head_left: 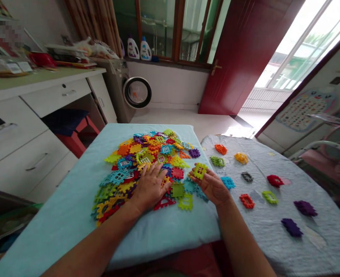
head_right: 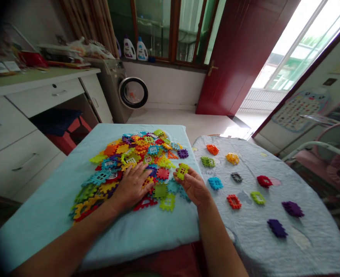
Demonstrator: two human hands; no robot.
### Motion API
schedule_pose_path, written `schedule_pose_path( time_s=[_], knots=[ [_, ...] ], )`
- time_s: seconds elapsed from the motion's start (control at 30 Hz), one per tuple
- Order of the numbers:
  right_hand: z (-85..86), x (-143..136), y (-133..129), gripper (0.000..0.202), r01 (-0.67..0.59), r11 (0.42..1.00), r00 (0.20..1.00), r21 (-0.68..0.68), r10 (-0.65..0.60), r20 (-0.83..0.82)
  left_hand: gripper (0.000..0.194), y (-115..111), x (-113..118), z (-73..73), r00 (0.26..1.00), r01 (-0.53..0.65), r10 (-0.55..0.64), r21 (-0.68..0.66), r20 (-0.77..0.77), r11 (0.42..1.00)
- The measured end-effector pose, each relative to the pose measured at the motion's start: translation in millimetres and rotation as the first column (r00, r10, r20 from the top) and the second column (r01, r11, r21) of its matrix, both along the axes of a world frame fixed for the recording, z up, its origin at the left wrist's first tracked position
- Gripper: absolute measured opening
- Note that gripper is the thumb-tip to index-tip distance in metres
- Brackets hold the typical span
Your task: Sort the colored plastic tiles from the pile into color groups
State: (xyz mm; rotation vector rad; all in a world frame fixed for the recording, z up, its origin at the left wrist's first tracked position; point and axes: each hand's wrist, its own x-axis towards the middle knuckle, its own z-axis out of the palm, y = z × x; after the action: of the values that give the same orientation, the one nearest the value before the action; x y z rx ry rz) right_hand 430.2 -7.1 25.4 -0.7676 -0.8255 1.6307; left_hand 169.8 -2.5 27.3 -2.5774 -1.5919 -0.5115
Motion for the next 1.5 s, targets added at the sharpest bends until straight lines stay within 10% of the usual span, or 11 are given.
schedule_pose_path(
  time_s=[0.3,0.57,0.73,1.13,1.5],
  knots=[
    [-3.9,83,-45,0.053,0.329,0.938,0.826,0.109,-0.342,0.448,0.048,6,-8,-11.6,1.000,0.007,-0.007,-0.046,0.021,0.999],
    [-91.6,233,-64,0.071,0.631,0.657,-0.073,0.413,-0.480,0.874,0.050,9,-10,-16.3,1.000,0.017,-0.016,-0.043,0.020,0.999],
    [-115.7,301,-60,0.059,0.597,0.638,-0.317,0.486,-0.369,0.874,0.052,10,-11,-16.3,1.000,0.018,-0.018,-0.053,0.002,0.998],
    [-133.2,336,-49,0.053,0.654,0.613,-0.377,0.444,-0.245,0.893,0.051,13,-5,-9.7,0.997,0.002,-0.008,-0.077,-0.073,0.997],
    [-120.8,318,-51,0.061,0.671,0.621,-0.407,0.405,-0.149,0.901,0.043,1,48,-0.1,0.992,0.109,-0.111,-0.026,-0.054,0.994]
  ],
)
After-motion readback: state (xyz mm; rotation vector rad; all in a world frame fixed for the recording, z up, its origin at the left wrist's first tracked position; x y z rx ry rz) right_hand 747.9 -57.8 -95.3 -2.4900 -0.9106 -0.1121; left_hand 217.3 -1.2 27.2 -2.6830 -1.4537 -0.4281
